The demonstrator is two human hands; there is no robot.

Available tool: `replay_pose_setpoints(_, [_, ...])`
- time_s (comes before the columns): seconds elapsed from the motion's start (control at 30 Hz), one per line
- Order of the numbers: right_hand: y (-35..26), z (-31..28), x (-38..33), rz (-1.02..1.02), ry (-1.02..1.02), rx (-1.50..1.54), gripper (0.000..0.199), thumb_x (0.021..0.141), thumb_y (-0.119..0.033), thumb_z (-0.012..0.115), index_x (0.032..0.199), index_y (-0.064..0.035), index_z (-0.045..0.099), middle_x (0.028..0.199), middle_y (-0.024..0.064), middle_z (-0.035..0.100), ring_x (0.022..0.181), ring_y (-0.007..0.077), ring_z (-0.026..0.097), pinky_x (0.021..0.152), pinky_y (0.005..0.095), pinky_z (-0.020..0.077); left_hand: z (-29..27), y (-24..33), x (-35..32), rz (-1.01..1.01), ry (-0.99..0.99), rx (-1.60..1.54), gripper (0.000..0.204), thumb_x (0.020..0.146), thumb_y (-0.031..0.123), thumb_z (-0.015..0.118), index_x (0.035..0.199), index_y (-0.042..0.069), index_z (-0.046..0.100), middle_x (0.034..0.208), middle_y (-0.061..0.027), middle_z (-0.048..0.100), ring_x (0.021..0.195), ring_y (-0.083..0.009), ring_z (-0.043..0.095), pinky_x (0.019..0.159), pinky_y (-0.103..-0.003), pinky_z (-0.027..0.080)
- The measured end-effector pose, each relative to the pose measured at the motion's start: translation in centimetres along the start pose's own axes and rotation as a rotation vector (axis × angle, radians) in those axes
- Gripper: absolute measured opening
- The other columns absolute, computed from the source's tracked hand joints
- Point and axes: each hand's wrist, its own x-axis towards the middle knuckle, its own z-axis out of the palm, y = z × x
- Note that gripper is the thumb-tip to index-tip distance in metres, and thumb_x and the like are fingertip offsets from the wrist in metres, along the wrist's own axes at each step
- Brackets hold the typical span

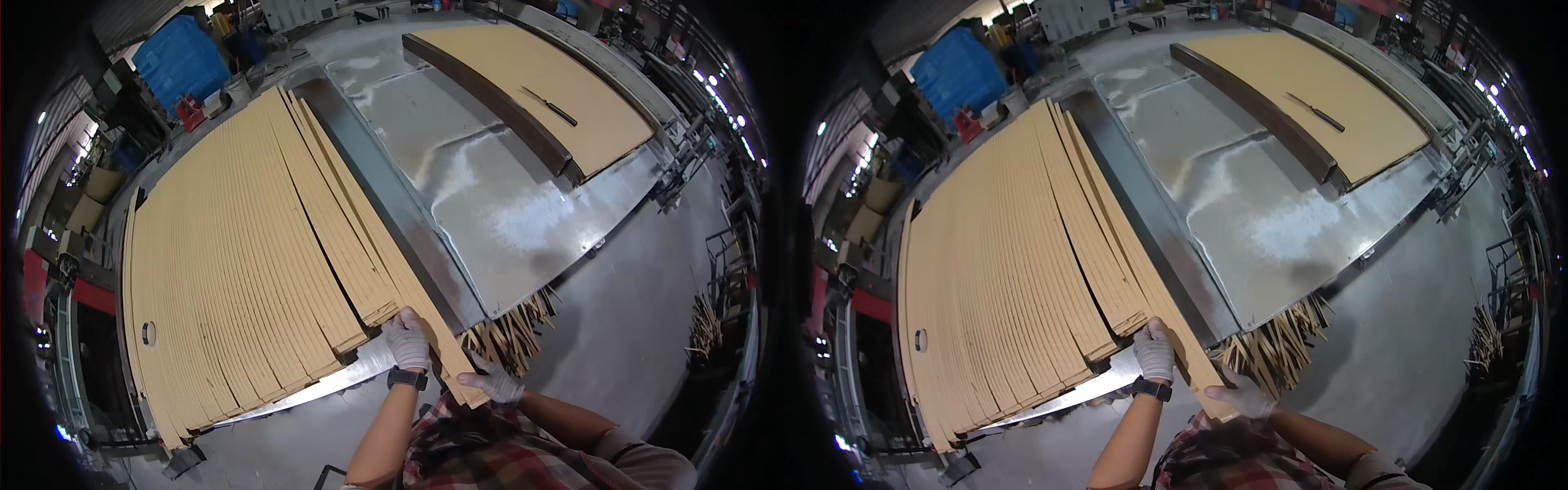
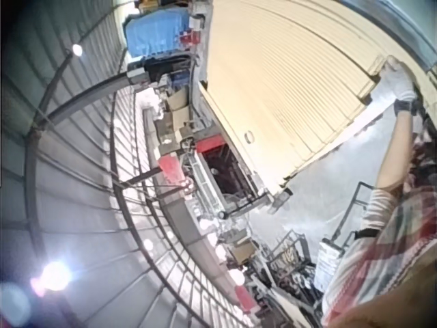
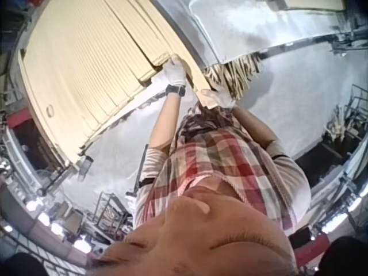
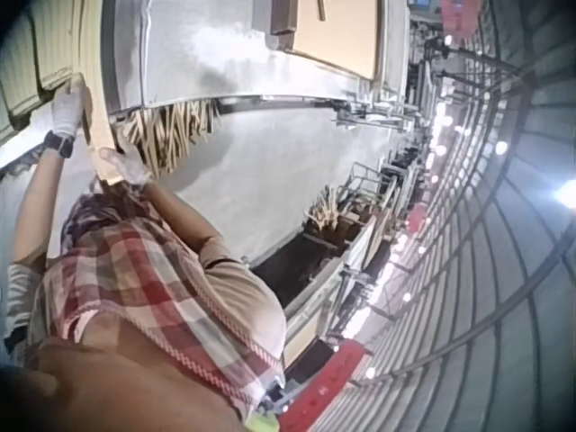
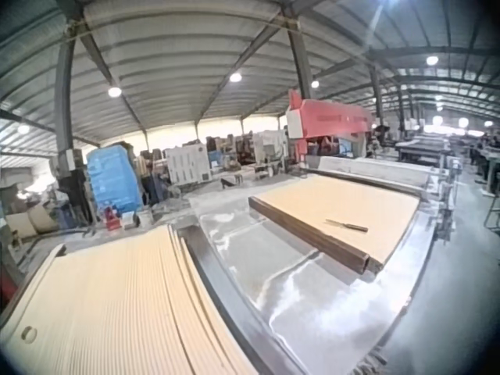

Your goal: Organizing and stacking thin wooden strips onto a cardboard sheet on a warehouse work table.

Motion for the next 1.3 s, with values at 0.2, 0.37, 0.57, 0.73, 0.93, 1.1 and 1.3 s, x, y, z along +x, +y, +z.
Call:
replay_pose_setpoints(0.2, [1.8,1.3,-6.2,0.002,-0.033,0.266,0.063,0.088,-0.023,0.066,0.139,-0.0001,0.038,0.116,0.0066,0.058,0.103,0.0139,0.054,0.091,0.0263,0.0429,-2.3,-0.5,-8.2,-0.070,-0.073,0.032,0.045,0.096,0.036,0.050,0.087,-0.007,0.062,0.077,-0.0226,0.064,0.072,-0.0333,0.062,0.068,-0.040,0.047])
replay_pose_setpoints(0.37, [9.9,0.6,-13.8,-0.084,-0.030,0.106,0.042,0.084,-0.012,0.063,0.124,-0.0012,0.052,0.106,0.0062,0.062,0.094,0.0125,0.057,0.083,0.0278,0.0469,-3.9,-0.9,-17.3,-0.316,-0.354,-0.239,0.071,0.094,0.053,0.049,0.126,-0.010,0.048,0.112,-0.0286,0.061,0.106,-0.0376,0.059,0.094,-0.040,0.043])
replay_pose_setpoints(0.57, [17.3,1.2,-20.5,-0.097,0.025,0.118,0.047,0.085,-0.013,0.064,0.128,-0.0007,0.049,0.111,0.0074,0.062,0.098,0.0119,0.057,0.086,0.0279,0.0462,-0.7,-3.6,-21.0,-0.399,-0.233,-0.297,0.096,0.088,0.067,0.047,0.141,-0.010,0.028,0.129,-0.0308,0.050,0.121,-0.0399,0.049,0.100,-0.042,0.039])
replay_pose_setpoints(0.73, [19.1,-0.4,-22.0,-0.234,0.031,-0.107,0.065,0.088,-0.018,0.066,0.143,-0.0011,0.035,0.120,0.0113,0.059,0.107,0.0134,0.054,0.092,0.0291,0.0436,-2.4,-2.3,-24.8,-0.353,-0.292,-0.372,0.094,0.087,0.068,0.048,0.137,-0.011,0.034,0.125,-0.0269,0.052,0.113,-0.0350,0.053,0.097,-0.039,0.041])
replay_pose_setpoints(0.93, [14.2,-2.9,-16.8,-0.062,0.087,-0.199,0.076,0.085,-0.025,0.064,0.146,0.0037,0.027,0.133,0.0214,0.053,0.117,0.0232,0.053,0.100,0.0297,0.0389,-3.7,-0.8,-32.7,-0.460,-0.250,-0.595,0.074,0.089,0.065,0.048,0.113,-0.004,0.048,0.089,-0.0094,0.058,0.082,-0.0200,0.057,0.071,-0.034,0.047])
replay_pose_setpoints(1.1, [12.0,-3.6,-7.1,-0.221,-0.001,-0.223,0.076,0.085,-0.031,0.060,0.143,0.0078,0.030,0.133,0.0235,0.052,0.117,0.0253,0.053,0.099,0.0297,0.0395,-4.0,1.2,-36.9,-0.522,-0.297,-0.866,0.052,0.089,0.060,0.055,0.085,0.009,0.051,0.067,-0.0033,0.050,0.058,-0.0176,0.050,0.051,-0.031,0.044])
replay_pose_setpoints(1.3, [9.3,-1.8,-16.9,-0.239,0.332,-1.061,0.058,0.090,-0.052,0.052,0.116,-0.0007,0.051,0.125,0.0257,0.056,0.119,0.0382,0.052,0.099,0.0444,0.0432,-5.0,0.8,-42.9,-0.547,-0.264,-1.060,0.040,0.090,0.044,0.063,0.093,0.006,0.049,0.072,-0.0088,0.054,0.062,-0.0213,0.056,0.054,-0.032,0.048])
